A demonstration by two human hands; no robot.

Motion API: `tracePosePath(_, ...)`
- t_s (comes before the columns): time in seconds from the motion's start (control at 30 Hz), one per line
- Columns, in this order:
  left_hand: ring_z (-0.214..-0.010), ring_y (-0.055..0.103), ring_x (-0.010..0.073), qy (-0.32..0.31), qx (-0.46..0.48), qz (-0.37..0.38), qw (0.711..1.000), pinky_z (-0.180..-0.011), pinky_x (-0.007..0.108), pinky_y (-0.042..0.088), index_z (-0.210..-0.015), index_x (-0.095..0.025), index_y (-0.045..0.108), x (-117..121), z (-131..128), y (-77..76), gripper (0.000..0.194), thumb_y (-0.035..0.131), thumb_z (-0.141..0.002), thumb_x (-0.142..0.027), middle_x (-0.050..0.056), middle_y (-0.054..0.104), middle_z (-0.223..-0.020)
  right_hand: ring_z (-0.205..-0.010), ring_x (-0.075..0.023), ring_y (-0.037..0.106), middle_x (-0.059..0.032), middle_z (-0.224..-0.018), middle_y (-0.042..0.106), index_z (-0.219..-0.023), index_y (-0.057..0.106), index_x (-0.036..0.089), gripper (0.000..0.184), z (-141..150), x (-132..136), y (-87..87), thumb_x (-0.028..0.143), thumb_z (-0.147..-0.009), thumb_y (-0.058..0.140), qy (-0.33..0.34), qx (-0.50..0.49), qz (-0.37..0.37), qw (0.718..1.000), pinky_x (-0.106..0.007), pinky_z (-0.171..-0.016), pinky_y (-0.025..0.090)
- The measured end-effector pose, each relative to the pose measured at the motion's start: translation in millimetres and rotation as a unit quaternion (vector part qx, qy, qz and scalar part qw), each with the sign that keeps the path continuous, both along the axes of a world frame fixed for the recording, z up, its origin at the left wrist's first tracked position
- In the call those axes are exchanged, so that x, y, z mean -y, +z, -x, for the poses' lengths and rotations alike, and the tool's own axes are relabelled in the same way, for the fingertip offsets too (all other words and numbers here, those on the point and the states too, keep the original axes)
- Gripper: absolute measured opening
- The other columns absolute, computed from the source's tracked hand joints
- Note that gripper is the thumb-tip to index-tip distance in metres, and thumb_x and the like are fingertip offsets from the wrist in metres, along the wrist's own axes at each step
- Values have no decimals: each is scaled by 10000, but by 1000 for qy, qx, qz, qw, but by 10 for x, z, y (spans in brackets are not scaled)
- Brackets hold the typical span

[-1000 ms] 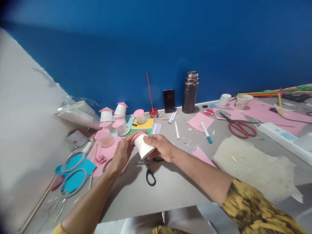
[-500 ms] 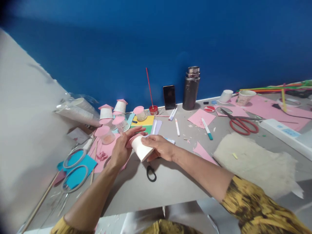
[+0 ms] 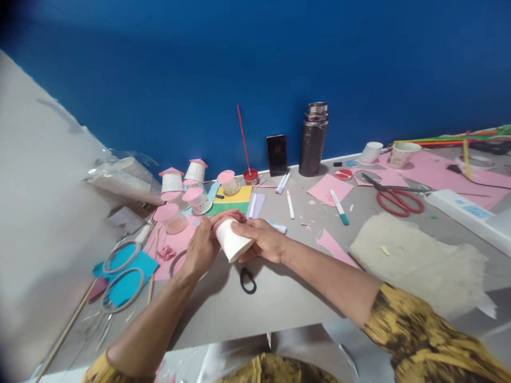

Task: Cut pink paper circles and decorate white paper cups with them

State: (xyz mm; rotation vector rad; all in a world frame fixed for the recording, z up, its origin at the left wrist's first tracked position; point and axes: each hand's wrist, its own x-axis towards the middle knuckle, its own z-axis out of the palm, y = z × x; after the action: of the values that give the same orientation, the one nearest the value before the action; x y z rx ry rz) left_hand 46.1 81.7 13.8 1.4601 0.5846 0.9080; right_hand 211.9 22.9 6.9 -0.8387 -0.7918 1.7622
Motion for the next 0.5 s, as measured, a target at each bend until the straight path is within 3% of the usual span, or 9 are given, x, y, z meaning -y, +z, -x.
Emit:
tracePosePath(0.1, -1331, 561, 362, -41, 47, 14, 998, -1054, 461, 493, -1350, -231, 649, -17, 11, 14, 611, 560, -922, -658, 133, 587, -1473, -675, -175, 703, -55, -810, 716, -1065, 688, 131, 619, -16, -1, 10, 596, -701, 874, -2, -13, -11, 1000, -241, -506, 612)
tracePosePath(0.2, -1369, 534, 346, -29, 58, 17, 998, -1071, 431, 476, -1397, -264, 601, -46, 20, 27, 618, 763, -842, -484, 126, 584, -1478, -674, -172, 704, -65, -839, 727, -1049, 691, 134, 613, -43, -10, 24, 607, -701, 869, -8, -20, -15, 1000, -248, -525, 619)
tracePosePath(0.37, -1208, 646, 295, 53, 8, 67, 996, -1013, 408, 501, -1318, -224, 674, -59, 26, 30, 495, 715, -892, -473, 132, 710, -1311, -661, -171, 692, -60, -795, 711, -1035, 701, 127, 553, -78, -20, 16, 590, -761, 829, -37, -12, 6, 999, -252, -529, 614)
tracePosePath(0.5, -1094, 668, 255, 83, -19, 52, 995, -927, 344, 526, -1176, -180, 748, -62, 25, 14, 445, 674, -903, -523, 119, 745, -1205, -661, -183, 706, -76, -821, 725, -1095, 694, 118, 506, -88, -19, -12, 547, -840, 774, -37, -1, 16, 999, -265, -533, 616)
